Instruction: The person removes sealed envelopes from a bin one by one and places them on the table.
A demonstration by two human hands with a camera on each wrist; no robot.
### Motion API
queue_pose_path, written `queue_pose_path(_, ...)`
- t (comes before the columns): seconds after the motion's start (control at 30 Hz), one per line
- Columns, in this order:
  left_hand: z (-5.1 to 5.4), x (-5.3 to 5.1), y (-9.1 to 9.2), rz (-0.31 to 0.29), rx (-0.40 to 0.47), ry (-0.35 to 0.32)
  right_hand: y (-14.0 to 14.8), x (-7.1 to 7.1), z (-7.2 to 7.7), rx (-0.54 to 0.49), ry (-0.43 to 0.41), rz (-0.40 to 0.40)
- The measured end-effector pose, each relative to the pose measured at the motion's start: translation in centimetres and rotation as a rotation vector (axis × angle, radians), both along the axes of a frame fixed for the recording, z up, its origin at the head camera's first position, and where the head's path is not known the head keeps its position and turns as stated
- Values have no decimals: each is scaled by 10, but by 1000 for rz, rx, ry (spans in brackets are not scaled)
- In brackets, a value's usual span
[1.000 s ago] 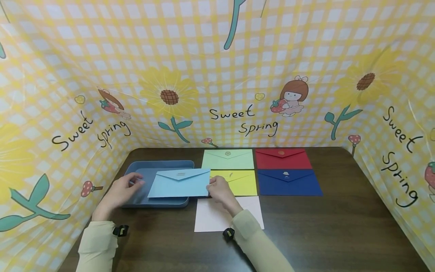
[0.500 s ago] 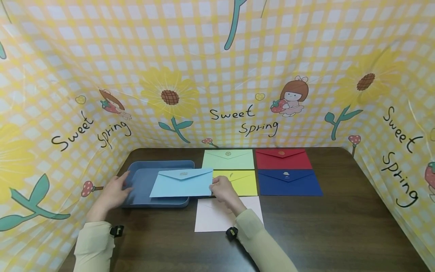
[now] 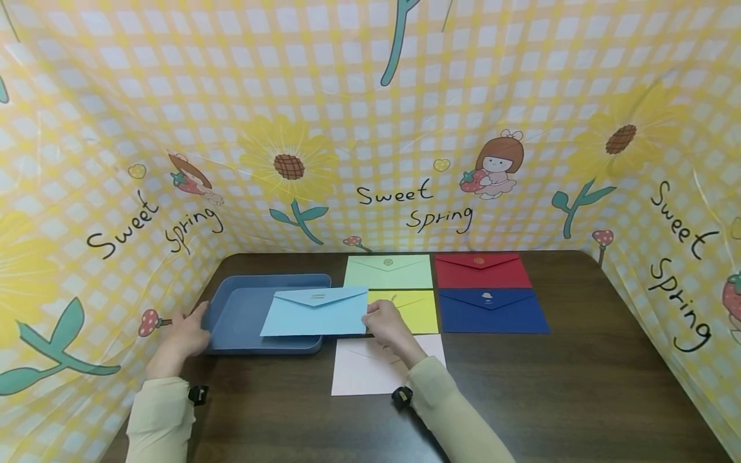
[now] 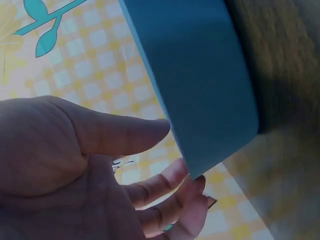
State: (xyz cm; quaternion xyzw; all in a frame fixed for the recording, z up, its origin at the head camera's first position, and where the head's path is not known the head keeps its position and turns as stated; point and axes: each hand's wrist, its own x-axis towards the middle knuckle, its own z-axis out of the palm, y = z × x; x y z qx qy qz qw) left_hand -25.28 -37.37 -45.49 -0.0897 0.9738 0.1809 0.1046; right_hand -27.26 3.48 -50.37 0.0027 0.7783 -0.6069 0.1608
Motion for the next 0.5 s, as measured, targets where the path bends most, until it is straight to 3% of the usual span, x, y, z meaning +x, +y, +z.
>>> queue_pose_path(0.2, -4, -4, -4, -23, 53, -1, 9, 0, -1, 12, 18, 4)
queue_pose_path(0.5, -10, -10, -14, -67, 46, 7, 17, 0, -2, -1, 31, -11)
